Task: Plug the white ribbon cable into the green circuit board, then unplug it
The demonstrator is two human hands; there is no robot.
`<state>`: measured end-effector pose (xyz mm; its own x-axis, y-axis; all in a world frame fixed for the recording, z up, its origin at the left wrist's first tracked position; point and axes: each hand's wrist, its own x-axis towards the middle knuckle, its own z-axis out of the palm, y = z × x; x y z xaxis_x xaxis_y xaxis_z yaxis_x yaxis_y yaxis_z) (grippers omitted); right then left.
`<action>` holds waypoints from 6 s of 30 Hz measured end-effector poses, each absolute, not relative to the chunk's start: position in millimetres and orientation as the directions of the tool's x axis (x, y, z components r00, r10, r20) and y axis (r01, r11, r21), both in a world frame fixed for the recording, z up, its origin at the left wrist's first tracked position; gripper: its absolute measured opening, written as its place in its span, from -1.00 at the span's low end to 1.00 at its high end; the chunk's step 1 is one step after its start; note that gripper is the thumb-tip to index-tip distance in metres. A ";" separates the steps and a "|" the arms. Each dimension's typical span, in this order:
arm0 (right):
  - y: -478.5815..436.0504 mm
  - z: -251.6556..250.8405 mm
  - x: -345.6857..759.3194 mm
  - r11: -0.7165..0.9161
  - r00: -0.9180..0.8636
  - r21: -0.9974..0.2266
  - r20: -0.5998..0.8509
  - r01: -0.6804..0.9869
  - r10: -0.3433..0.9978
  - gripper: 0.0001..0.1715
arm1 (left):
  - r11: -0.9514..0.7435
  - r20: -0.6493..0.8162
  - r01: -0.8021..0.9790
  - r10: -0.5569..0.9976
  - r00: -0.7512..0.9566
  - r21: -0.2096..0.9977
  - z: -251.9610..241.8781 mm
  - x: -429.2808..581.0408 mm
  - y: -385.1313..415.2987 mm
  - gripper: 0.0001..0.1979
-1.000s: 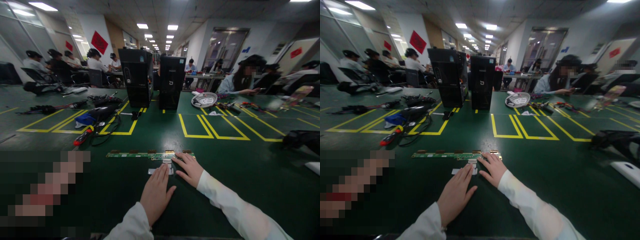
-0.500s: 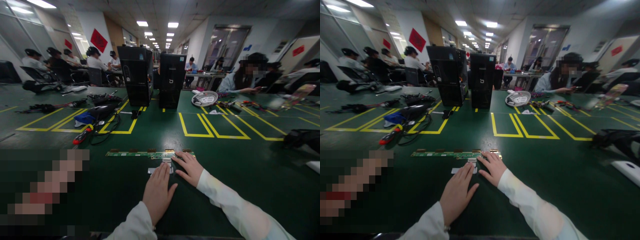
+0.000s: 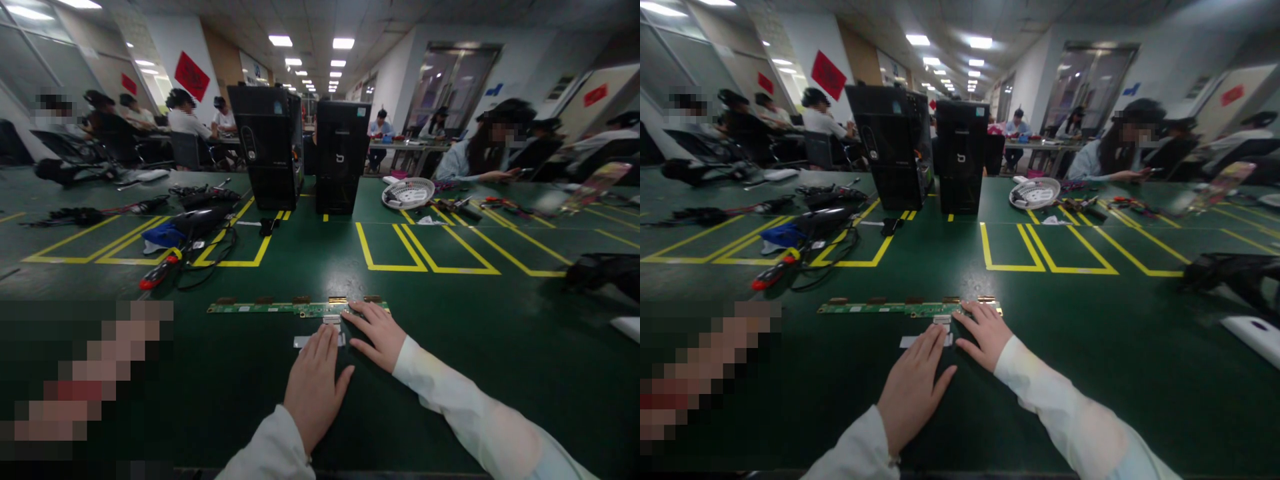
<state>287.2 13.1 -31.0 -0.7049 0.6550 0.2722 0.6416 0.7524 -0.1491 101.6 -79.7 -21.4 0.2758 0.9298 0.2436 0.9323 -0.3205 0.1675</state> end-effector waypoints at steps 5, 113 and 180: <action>13.1 -31.1 287.1 0.752 -0.706 -0.156 0.268 0.640 0.656 -0.41 | -0.317 0.268 0.935 0.925 0.269 0.156 -24.5 102.3 -80.0 -0.46; -1.7 -10.9 299.1 0.751 -0.745 -0.235 0.134 0.617 0.653 -0.32 | -0.476 0.112 0.873 0.878 0.465 0.102 -6.9 86.8 -80.7 -0.51; -42.6 -73.4 492.4 -0.020 0.007 0.039 0.308 0.999 0.951 -0.27 | -0.250 0.367 0.942 0.917 0.157 0.222 -29.7 -26.2 -122.9 -0.63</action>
